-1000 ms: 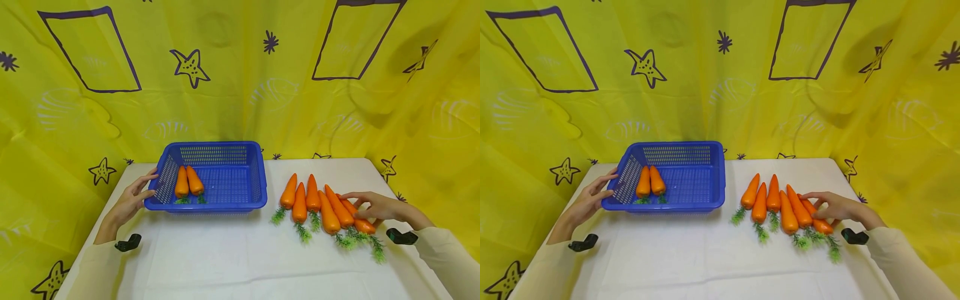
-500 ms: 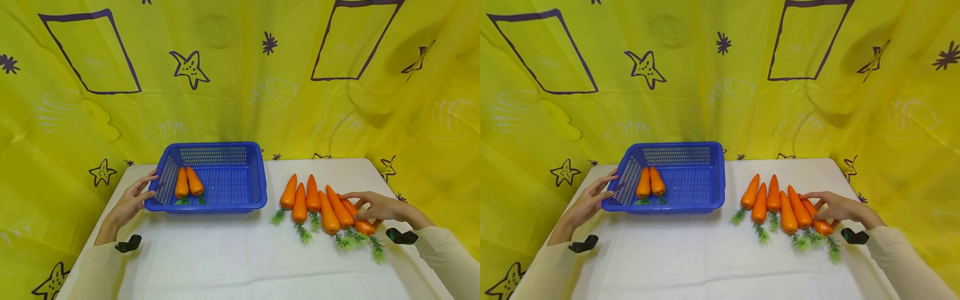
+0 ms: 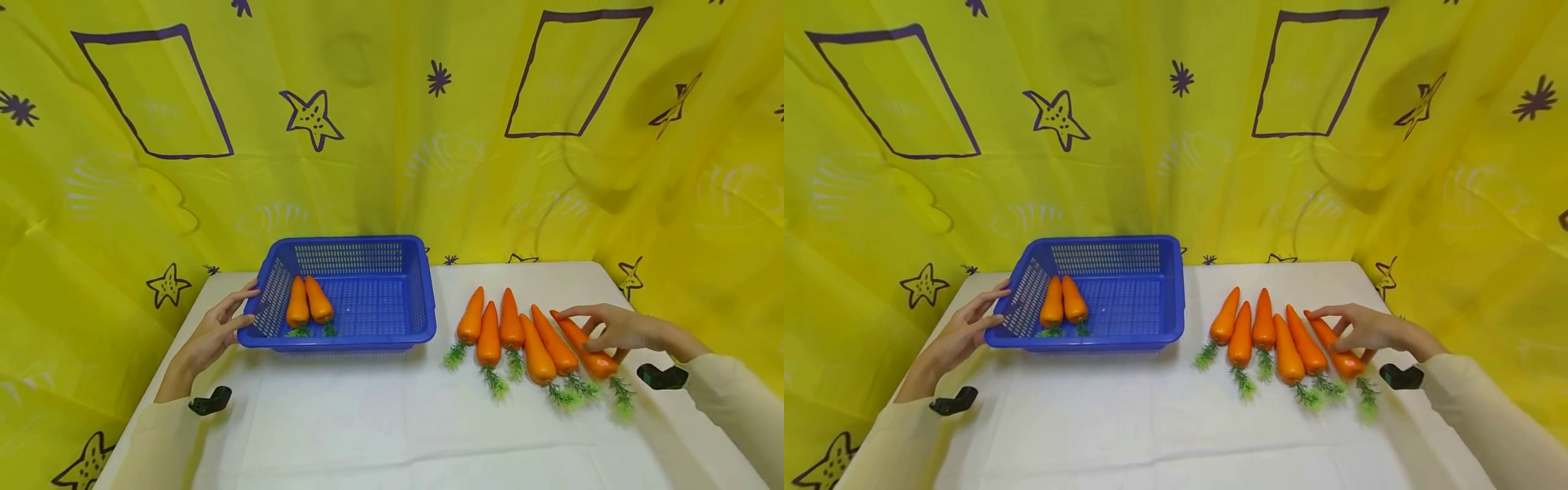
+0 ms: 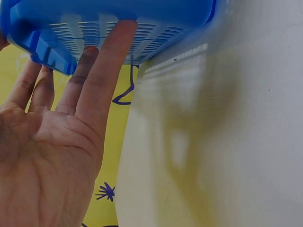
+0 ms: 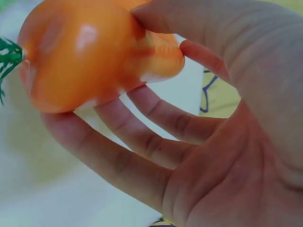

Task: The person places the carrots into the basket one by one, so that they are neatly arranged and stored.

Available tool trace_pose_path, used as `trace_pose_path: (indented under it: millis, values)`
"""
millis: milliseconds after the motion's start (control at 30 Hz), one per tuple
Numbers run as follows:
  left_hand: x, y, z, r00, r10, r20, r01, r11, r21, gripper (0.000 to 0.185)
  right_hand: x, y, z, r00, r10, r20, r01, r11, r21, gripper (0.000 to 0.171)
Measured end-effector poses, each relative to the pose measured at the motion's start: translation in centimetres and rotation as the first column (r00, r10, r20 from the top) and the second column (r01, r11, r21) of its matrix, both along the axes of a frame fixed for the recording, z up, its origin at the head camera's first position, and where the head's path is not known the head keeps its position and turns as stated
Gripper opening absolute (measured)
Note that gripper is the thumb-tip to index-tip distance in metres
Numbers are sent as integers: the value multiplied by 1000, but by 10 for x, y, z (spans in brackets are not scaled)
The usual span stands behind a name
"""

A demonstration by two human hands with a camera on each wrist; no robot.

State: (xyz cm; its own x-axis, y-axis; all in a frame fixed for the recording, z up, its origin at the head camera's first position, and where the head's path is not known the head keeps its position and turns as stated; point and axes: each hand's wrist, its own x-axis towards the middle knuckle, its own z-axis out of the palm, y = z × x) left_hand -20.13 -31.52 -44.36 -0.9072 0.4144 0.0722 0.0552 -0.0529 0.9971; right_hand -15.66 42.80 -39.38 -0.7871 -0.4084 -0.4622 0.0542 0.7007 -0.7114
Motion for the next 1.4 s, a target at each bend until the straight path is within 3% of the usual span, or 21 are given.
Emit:
trace_pose_path:
  millis: [367, 733, 1200, 1400]
  values:
    - [1, 0, 0, 1000, 18, 4, -17, 999, -41, 51, -12, 7, 39, 999, 21, -24, -23, 997, -70, 70]
    - [2, -1, -1, 1000, 28, 4, -28, 998, -54, 52, -17, 10, 72, 986, 4, -167, -18, 997, -79, 67]
    - [2, 0, -3, 1000, 26, 2, -26, 999, -34, 52, -28, -9, 86, 981, -49, -185, 41, 998, -46, 71]
    - [2, 0, -3, 1000, 28, -7, -29, 998, -50, 52, -41, -29, 95, 983, -15, -184, 6, 999, -46, 71]
